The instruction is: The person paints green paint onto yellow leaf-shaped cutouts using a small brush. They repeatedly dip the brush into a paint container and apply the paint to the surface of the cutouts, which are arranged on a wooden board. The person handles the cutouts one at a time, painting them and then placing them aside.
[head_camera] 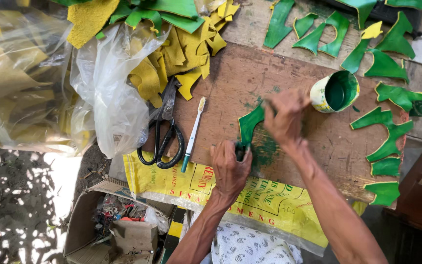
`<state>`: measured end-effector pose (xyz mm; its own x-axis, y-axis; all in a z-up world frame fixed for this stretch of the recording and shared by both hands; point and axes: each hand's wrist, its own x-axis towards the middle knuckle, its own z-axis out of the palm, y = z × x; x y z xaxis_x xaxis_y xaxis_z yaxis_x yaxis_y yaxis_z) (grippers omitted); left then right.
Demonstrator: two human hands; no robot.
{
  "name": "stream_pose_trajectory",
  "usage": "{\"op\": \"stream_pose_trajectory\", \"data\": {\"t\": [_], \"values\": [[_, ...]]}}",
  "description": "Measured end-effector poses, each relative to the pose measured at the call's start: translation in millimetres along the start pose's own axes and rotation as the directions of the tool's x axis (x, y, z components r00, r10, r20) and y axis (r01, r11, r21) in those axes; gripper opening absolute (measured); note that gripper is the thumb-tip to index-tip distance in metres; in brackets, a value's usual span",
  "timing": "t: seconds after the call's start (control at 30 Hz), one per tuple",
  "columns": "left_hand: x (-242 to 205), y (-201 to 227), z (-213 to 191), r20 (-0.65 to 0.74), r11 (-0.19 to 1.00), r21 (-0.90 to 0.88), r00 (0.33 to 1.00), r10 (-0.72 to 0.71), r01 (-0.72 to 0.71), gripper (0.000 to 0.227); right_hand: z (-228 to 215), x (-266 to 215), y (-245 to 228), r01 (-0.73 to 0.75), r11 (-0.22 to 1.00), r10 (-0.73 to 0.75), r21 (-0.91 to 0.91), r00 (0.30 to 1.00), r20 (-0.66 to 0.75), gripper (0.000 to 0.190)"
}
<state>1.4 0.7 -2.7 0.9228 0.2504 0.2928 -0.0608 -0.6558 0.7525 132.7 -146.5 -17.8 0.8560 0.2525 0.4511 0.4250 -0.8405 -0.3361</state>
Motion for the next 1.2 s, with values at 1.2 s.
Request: {"op": "stream_pose_trajectory", "data": {"t": [1.2], "values": [[201, -36, 32, 0.801, 0.665, -0.394, 0.118, 0.587, -0.635, 0.014, -21, -16, -40, 0.085, 0.979, -0.096, 0.185, 0.994, 0.049, 0.007]]}}
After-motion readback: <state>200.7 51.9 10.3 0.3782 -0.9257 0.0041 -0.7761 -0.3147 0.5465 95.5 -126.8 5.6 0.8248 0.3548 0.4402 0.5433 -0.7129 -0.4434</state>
